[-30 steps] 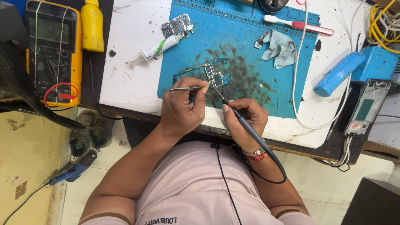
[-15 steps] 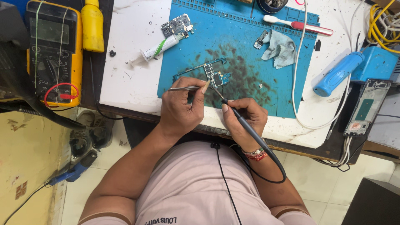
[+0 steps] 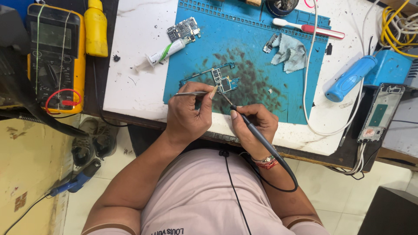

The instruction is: The person uses a soldering iron and tweezers to work on a small circuit board placed on a blue mat. They apply flux from a syringe and continue soldering specific points on the board. Finally, the person picks up a smartphone and tests its screen functionality by tapping the display.

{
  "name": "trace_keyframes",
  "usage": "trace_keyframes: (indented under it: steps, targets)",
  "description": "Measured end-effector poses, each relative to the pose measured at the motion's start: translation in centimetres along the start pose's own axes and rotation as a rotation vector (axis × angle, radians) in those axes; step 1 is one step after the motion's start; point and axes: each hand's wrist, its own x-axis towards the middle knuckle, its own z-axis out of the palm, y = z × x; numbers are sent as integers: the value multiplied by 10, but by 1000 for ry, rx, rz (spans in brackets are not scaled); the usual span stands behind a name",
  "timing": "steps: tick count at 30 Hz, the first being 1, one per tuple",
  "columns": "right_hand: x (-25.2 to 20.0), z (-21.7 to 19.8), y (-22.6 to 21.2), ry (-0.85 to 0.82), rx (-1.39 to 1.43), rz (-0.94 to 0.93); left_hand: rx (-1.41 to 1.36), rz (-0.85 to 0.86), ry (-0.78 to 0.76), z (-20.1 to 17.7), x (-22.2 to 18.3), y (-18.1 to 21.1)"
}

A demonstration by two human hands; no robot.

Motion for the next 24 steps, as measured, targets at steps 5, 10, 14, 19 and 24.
trace_keyframes:
  steps: [5,10,14,19,24]
  targets:
    - [1,0,-1,-5,-18,2,7,0,3,0,1,1]
    - [0,0,-1,1,-10,-12,20,-5,3,-1,3,4]
    - [0,1,1,5,11,2,78,-7,9,-3,3,6]
    - [3,2,-1,24,45,-6,123,2,26,-1,7,8]
    - [3,3,1,47,14,-28,139,15,52,0,7,11]
